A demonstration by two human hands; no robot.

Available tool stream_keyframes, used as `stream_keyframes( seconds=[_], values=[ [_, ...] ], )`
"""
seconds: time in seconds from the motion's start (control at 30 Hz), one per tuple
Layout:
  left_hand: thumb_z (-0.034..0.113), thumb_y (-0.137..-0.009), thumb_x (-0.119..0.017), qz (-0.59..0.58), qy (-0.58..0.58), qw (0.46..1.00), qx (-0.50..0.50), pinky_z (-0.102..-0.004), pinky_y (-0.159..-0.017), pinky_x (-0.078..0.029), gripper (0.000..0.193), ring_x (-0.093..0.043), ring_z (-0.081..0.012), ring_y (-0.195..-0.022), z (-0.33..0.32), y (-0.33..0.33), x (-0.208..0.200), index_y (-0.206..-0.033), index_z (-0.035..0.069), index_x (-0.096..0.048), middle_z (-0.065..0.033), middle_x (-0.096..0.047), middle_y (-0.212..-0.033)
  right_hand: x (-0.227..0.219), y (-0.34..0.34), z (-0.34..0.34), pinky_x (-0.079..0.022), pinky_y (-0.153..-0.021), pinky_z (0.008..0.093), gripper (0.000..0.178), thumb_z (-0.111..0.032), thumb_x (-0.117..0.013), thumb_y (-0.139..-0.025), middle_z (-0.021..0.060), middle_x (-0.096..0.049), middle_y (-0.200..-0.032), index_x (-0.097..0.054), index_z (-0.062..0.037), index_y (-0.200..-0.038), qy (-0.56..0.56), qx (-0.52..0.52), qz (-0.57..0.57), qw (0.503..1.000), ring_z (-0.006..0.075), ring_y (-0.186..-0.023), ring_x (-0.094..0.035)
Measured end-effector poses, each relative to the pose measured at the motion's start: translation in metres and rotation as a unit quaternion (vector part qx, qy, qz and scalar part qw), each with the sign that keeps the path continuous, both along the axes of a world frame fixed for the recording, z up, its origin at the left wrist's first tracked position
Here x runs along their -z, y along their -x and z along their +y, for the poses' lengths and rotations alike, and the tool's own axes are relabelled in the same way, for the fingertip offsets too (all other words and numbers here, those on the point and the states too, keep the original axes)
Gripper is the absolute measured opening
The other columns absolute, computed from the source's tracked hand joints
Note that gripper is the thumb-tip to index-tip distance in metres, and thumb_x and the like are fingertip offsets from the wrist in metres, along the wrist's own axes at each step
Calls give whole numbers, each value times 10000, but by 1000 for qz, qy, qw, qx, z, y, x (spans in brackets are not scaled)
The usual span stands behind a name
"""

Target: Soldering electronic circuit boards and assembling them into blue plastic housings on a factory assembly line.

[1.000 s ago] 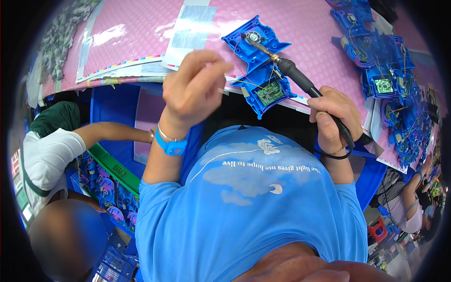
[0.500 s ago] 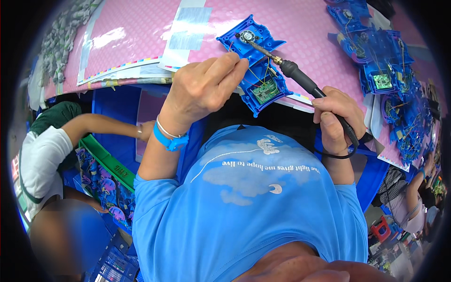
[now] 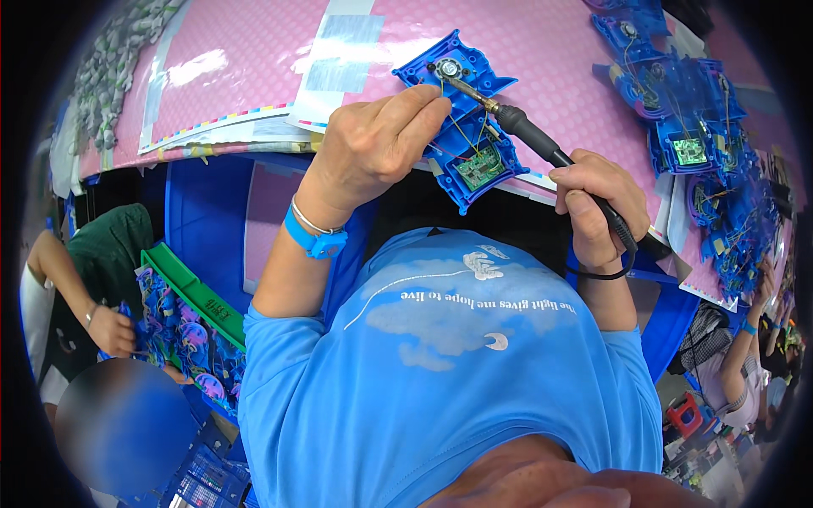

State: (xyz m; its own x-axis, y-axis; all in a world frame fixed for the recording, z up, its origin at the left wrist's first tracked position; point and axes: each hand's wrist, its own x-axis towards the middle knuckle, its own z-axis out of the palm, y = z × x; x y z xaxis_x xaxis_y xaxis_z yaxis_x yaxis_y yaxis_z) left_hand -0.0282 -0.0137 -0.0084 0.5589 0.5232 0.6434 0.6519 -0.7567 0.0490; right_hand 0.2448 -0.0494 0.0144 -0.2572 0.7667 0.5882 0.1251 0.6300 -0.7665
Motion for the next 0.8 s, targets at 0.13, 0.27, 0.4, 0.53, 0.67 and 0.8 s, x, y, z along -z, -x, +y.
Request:
stream_keyframes(
  seconds=[0.13,0.27,0.4,0.53,0.67,0.8],
  values=[
    [66,-749,-734,-5,-8,1000,5,-281,-585,-574,262,-722,-196,-724,0,0,0,-1008,31,-720,-110,-726,-1036,0,1,1,-361,-495,301,267,-210,-628,-898,74,-566,-615,-703,42,-945,-3,-8,3,1000,168,-519,-531],
    [63,-736,-739,-9,-12,1000,2,-278,-589,-576,273,-724,-196,-727,0,0,0,-1007,32,-726,-113,-728,-1044,0,2,1,-366,-495,302,254,-195,-629,-893,76,-568,-616,-703,43,-944,-7,-9,2,1000,167,-521,-533],
    [42,-785,-792,-5,-4,1000,0,-267,-554,-579,206,-738,-197,-735,0,0,-1,-980,25,-727,-95,-752,-990,-1,2,1,-370,-495,302,251,-188,-627,-888,75,-565,-612,-702,45,-945,-7,-7,2,1000,166,-520,-534],
    [45,-785,-792,-19,-21,1000,9,-267,-554,-577,207,-739,-196,-735,-1,0,-2,-981,25,-727,-94,-752,-988,0,2,1,-369,-494,301,254,-190,-626,-886,74,-561,-606,-702,46,-944,-14,-12,0,1000,166,-517,-533],
    [52,-758,-766,-6,-12,1000,-1,-269,-566,-574,231,-732,-193,-729,1,0,0,-984,26,-726,-100,-742,-1017,-1,0,1,-370,-496,302,244,-196,-622,-889,65,-558,-598,-703,28,-946,-22,-9,-8,1000,167,-510,-532],
    [55,-743,-736,-3,2,1000,-6,-269,-571,-570,237,-724,-189,-709,1,0,2,-977,24,-725,-108,-735,-1030,-5,-3,-3,-381,-516,320,233,-211,-620,-906,49,-549,-585,-701,3,-954,-32,-6,-8,999,167,-503,-527]
  ],
)
